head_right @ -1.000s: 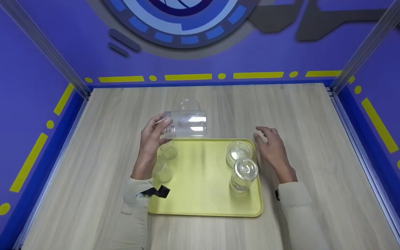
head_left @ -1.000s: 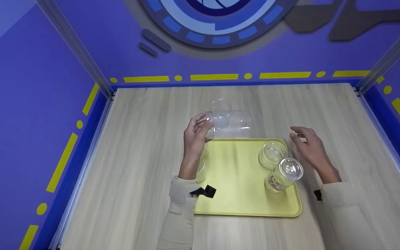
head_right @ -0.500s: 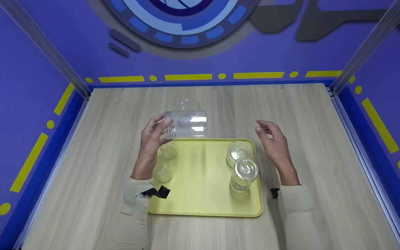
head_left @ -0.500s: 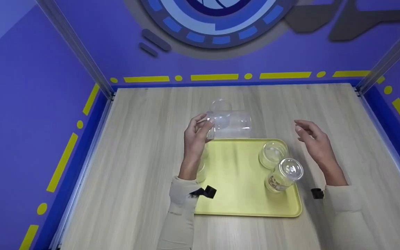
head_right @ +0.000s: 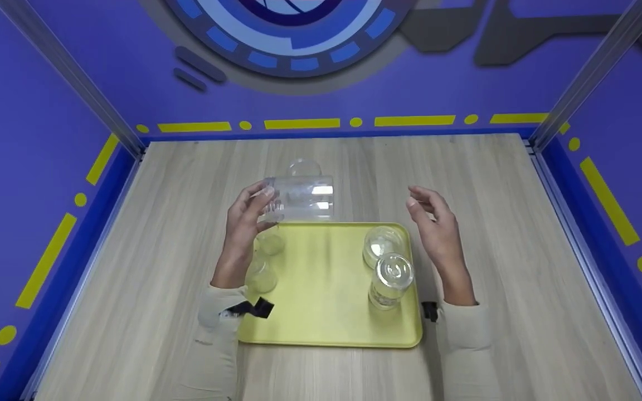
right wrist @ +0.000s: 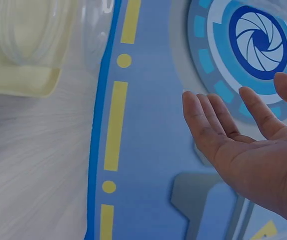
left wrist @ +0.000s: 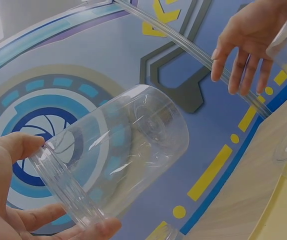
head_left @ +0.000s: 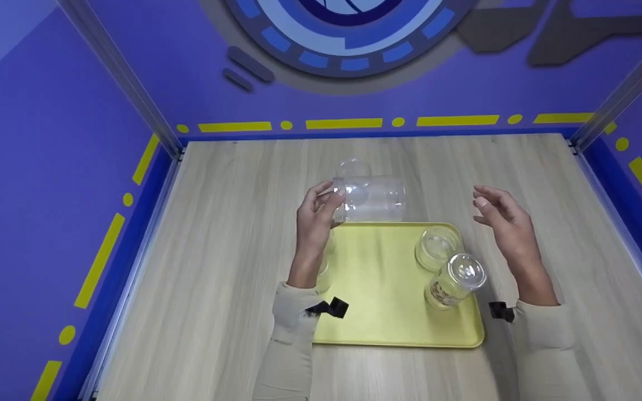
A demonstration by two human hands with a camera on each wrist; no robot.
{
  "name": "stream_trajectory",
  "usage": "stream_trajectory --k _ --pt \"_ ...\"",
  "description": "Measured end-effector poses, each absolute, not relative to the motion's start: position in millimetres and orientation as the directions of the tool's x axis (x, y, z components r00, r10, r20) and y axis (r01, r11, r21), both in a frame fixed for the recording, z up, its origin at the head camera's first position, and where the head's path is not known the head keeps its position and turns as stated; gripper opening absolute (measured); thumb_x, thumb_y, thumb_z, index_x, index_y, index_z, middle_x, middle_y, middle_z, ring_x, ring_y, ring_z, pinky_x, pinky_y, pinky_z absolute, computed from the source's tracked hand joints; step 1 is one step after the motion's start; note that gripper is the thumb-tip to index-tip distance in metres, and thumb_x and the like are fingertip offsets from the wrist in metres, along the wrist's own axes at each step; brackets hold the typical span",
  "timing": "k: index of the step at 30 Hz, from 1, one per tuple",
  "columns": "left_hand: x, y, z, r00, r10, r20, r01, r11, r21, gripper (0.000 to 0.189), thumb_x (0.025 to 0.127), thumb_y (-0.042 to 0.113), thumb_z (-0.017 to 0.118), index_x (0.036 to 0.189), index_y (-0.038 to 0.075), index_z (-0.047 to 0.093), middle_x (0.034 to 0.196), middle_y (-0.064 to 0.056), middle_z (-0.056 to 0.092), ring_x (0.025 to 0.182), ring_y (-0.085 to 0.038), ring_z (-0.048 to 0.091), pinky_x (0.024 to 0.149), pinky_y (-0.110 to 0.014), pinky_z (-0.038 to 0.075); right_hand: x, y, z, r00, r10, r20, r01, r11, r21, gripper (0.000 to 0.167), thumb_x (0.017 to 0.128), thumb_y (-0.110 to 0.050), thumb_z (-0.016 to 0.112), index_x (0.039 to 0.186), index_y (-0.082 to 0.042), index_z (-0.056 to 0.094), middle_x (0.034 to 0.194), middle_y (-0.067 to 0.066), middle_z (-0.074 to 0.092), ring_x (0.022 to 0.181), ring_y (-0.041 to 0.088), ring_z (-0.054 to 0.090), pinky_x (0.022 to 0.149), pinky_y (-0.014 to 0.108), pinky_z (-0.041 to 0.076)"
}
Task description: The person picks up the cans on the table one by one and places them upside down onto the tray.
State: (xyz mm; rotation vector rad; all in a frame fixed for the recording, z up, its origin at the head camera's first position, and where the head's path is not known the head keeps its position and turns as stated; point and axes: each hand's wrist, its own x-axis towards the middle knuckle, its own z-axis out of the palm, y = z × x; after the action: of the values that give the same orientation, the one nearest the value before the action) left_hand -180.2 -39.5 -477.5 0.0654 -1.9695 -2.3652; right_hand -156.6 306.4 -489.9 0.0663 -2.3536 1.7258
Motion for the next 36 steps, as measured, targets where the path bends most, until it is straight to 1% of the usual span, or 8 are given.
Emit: stream_trajectory --k 5,10,14,18,20,26,31,36 --pt "-181.2 -39.3 -477.4 -0.997 -0.072 -0.002 0.010 -0.176 0.984 0.059 0.098 0.036 0.072 0.147 0.005 0.057 0.129 -0.015 0.068 0.114 -0.029 0.069 0.085 -0.042 0.060 -153.2 295.7 -480.7 -0.970 0.098 0.223 -0.194 0.240 -0.951 0.045 0.111 -0.024 0.058 0.149 0.001 0.055 0.139 0.016 0.060 0.123 0.014 0.060 0.095 0.022 0.054" --pt "-181.4 -39.2 -476.7 -0.998 -0.069 -0.007 0.004 -0.166 0.986 0.059 0.098 0.037 0.072 0.147 0.007 0.057 0.129 -0.013 0.069 0.116 -0.026 0.068 0.082 -0.038 0.060 -151.7 283.1 -472.0 -0.972 0.101 0.212 -0.195 0.154 -0.968 0.045 0.110 -0.023 0.059 0.148 0.001 0.056 0.140 0.018 0.060 0.124 0.022 0.060 0.096 0.026 0.055" --pt "-180.5 -39.0 -477.0 -0.998 -0.060 0.008 0.017 -0.160 0.987 0.059 0.099 0.037 0.071 0.149 0.007 0.056 0.130 -0.012 0.068 0.118 -0.026 0.068 0.083 -0.039 0.060 -151.7 273.1 -467.7 -0.975 0.102 0.196 -0.188 0.086 -0.978 0.044 0.110 -0.019 0.059 0.148 0.002 0.055 0.140 0.018 0.059 0.126 0.026 0.059 0.096 0.028 0.056" --pt "-179.7 -38.4 -476.6 -0.998 -0.061 0.011 0.020 -0.162 0.987 0.059 0.099 0.036 0.071 0.148 0.006 0.056 0.130 -0.013 0.068 0.117 -0.027 0.068 0.083 -0.040 0.060 -152.3 264.6 -466.7 -0.977 0.093 0.190 -0.186 0.046 -0.981 0.042 0.110 -0.018 0.058 0.147 0.003 0.055 0.139 0.013 0.061 0.128 0.032 0.057 0.097 0.030 0.055" --pt "-179.5 -38.3 -476.5 -0.998 -0.064 0.007 0.017 -0.161 0.987 0.060 0.099 0.037 0.071 0.148 0.006 0.056 0.130 -0.013 0.068 0.116 -0.027 0.069 0.083 -0.039 0.060 -151.9 261.0 -466.5 -0.979 0.084 0.186 -0.183 0.035 -0.982 0.043 0.110 -0.018 0.057 0.148 0.003 0.055 0.138 0.010 0.061 0.128 0.031 0.057 0.097 0.030 0.055" --pt "-178.0 -38.3 -476.2 -0.998 -0.060 0.019 0.028 -0.153 0.988 0.060 0.099 0.037 0.070 0.149 0.006 0.055 0.132 -0.014 0.067 0.118 -0.027 0.068 0.083 -0.039 0.060 -151.0 249.8 -468.9 -0.984 0.061 0.169 -0.169 0.009 -0.986 0.044 0.111 -0.018 0.056 0.149 0.003 0.053 0.140 0.010 0.060 0.131 0.029 0.056 0.099 0.030 0.054" --pt "-177.3 -37.9 -477.1 -0.998 -0.054 0.021 0.029 -0.147 0.989 0.061 0.099 0.039 0.070 0.149 0.008 0.056 0.132 -0.012 0.067 0.118 -0.027 0.067 0.084 -0.041 0.060 -151.8 239.0 -472.2 -0.986 0.035 0.161 -0.161 -0.006 -0.987 0.045 0.111 -0.016 0.055 0.151 0.003 0.050 0.143 0.011 0.058 0.133 0.028 0.055 0.102 0.034 0.053" --pt "-177.7 -36.8 -477.4 -0.999 -0.038 0.034 0.039 -0.139 0.989 0.062 0.100 0.039 0.068 0.150 0.006 0.054 0.132 -0.013 0.066 0.119 -0.026 0.067 0.084 -0.040 0.060 -153.0 230.9 -472.8 -0.988 -0.008 0.157 -0.157 -0.012 -0.988 0.048 0.110 -0.018 0.055 0.154 0.001 0.048 0.148 0.012 0.054 0.137 0.028 0.052 0.106 0.039 0.051"
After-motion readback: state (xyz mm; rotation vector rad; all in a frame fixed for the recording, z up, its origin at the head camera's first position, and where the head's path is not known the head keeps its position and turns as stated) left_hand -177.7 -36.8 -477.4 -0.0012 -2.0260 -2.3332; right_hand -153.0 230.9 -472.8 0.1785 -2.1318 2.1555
